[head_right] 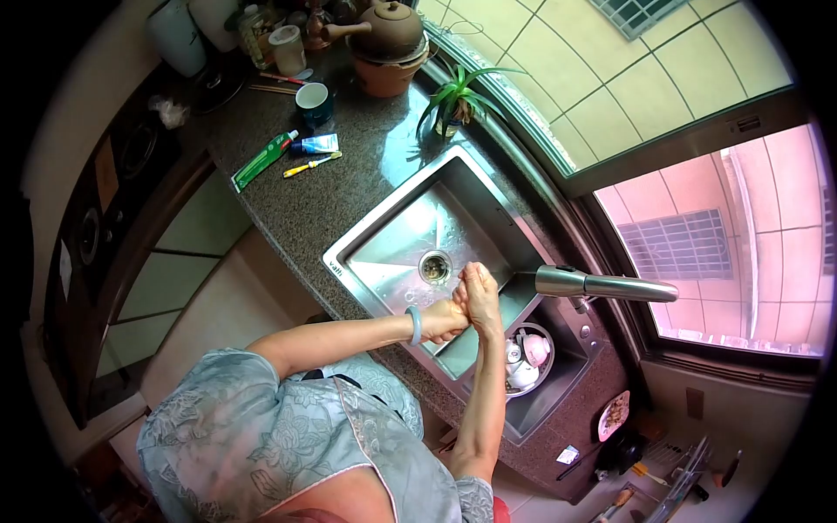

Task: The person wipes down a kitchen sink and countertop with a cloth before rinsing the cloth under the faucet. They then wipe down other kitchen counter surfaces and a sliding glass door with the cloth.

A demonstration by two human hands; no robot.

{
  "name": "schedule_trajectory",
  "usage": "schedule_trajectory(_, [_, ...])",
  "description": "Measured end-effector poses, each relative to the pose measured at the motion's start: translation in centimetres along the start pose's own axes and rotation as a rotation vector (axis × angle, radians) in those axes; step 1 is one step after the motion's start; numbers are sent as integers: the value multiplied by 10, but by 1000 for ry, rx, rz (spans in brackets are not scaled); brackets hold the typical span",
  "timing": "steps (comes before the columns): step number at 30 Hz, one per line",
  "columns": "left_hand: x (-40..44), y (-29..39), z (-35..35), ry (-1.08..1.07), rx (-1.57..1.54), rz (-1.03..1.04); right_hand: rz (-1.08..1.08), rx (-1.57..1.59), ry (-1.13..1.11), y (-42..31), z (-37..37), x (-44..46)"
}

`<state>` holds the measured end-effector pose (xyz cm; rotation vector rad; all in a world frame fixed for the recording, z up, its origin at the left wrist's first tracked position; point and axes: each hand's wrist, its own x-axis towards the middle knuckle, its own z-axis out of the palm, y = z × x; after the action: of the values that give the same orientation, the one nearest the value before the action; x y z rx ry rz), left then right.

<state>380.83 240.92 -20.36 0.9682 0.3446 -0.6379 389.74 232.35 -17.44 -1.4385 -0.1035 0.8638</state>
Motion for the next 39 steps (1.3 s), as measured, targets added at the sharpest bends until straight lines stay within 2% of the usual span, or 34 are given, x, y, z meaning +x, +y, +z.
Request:
schedule_trajectory(1, [5,0,-1,89,171,-40,-39,-39,68,9,2,7])
schedule_trajectory(2, [7,-3,-2,87,173,-40,-76,-99,126,18,4,12])
schedule_trajectory(3, [3,1,-2,141,267,119,-87,-158,152,25,4,16])
schedule_trajectory(5, [58,-52,-21,301,625,637,-149,-328,210,30,8,20])
schedule_trajectory(6, [56,-50,-22,300,624,638,-122,-362,249,36,8,24])
schedule_trajectory(8, [46,-42,-24,371,555,458,-185,-346,294,55,3,36])
schedule_trajectory(10, [46,-42,-29,379,504,494,-229,-414,372,64,3,43])
schedule_trajectory(13, [42,-37,-37,416,586,428,-255,-460,520,75,6,52])
schedule_trajectory(16, [31,-24,-41,436,733,237,-190,-387,643,87,6,61])
schedule_trajectory(18, [40,-29,-51,431,787,226,-175,-492,778,92,10,67])
schedule_trajectory(20, [58,-45,-63,435,792,234,-302,-648,870,151,-24,101])
schedule_trajectory(22, [56,-42,-71,306,744,273,-197,-698,804,157,-19,101])
schedule_trajectory(23, [69,-57,-81,328,866,115,-164,-784,812,168,-20,108])
schedule_trajectory(24, [27,-19,-57,292,721,146,-5,-562,854,173,-6,107])
schedule_trajectory(25, [30,-24,-63,270,774,119,150,-687,815,162,2,106])
schedule_trajectory(26, [33,-29,-67,246,828,93,205,-776,842,198,-10,127])
schedule_trajectory(27, [35,-36,-71,221,882,68,316,-721,910,166,13,111])
schedule_trajectory(28, [50,-58,-88,198,1030,203,332,-788,908,128,32,86])
schedule_trajectory(29, [64,-75,-100,139,1058,204,422,-520,985,110,40,78])
schedule_trajectory(31, [78,-91,-111,127,700,237,420,-453,1022,108,42,73])
schedule_trajectory(32, [79,-91,-115,98,718,233,420,-446,1027,117,40,78])
schedule_trajectory(33, [72,-75,-109,149,914,209,420,-429,1047,119,37,77])
schedule_trajectory(34, [60,-56,-101,206,1104,186,319,-431,1099,120,36,74])
schedule_trajectory(35, [42,-34,-86,249,1115,35,220,-437,1146,123,36,71])
schedule_trajectory(36, [41,-35,-88,240,1121,37,221,-432,1156,125,32,67])
schedule_trajectory(38, [37,-39,-96,252,1289,577,144,12,1083,130,23,55])
schedule_trajectory(39, [29,-31,-92,241,1271,650,58,174,985,139,16,53])
